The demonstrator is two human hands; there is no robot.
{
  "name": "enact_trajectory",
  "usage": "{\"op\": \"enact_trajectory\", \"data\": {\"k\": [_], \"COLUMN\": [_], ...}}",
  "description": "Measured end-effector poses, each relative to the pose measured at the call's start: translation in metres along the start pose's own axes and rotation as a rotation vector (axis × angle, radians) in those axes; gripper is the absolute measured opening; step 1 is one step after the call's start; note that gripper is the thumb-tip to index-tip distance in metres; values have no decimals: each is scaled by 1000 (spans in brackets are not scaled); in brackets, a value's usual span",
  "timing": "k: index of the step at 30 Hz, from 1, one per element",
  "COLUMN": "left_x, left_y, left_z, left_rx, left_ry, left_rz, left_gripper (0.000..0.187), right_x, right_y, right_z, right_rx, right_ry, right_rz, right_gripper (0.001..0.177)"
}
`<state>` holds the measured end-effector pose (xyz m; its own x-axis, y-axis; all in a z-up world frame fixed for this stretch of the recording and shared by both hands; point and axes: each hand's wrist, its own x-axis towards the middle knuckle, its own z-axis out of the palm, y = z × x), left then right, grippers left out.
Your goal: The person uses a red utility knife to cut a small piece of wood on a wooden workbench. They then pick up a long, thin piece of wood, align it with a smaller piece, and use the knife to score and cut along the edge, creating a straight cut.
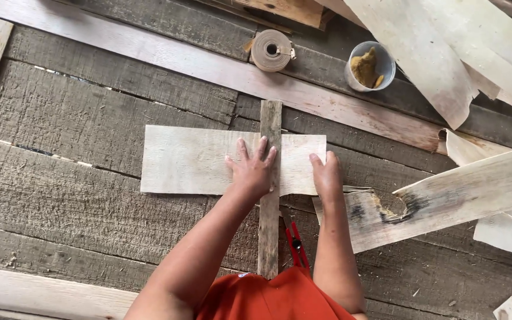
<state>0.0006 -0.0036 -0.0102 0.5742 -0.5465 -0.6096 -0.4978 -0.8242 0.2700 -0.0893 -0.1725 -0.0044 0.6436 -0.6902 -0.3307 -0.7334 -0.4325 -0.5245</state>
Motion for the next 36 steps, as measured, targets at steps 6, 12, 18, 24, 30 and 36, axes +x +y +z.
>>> {"op": "enact_trajectory", "data": {"k": [6, 12, 18, 24, 30, 36], "left_x": [-5, -10, -11, -13, -13, -5], "left_y": [1, 3, 3, 1, 1, 0], "left_z": [-5, -12, -14, -10, -12, -4], "left_rx": [-5, 4, 10, 9, 33, 36], "left_ry": [11, 1, 4, 13, 54, 26], "left_rz": [6, 4, 15, 25, 29, 27], "left_gripper": [102, 103, 103, 100, 99, 100], "right_x": [-1, -15, -35, -4, 46, 56], "right_y": [-1, -26, -56, 11, 24, 19], "right_z": [4, -5, 22, -8, 38, 43], "right_rx": [-49, 0, 51, -21, -250, 25], "right_ry": [23, -30, -56, 69, 194, 392], "right_rz": [-24, 2, -24, 15, 7, -16], "right_gripper": [44, 48, 37, 43, 44, 27]}}
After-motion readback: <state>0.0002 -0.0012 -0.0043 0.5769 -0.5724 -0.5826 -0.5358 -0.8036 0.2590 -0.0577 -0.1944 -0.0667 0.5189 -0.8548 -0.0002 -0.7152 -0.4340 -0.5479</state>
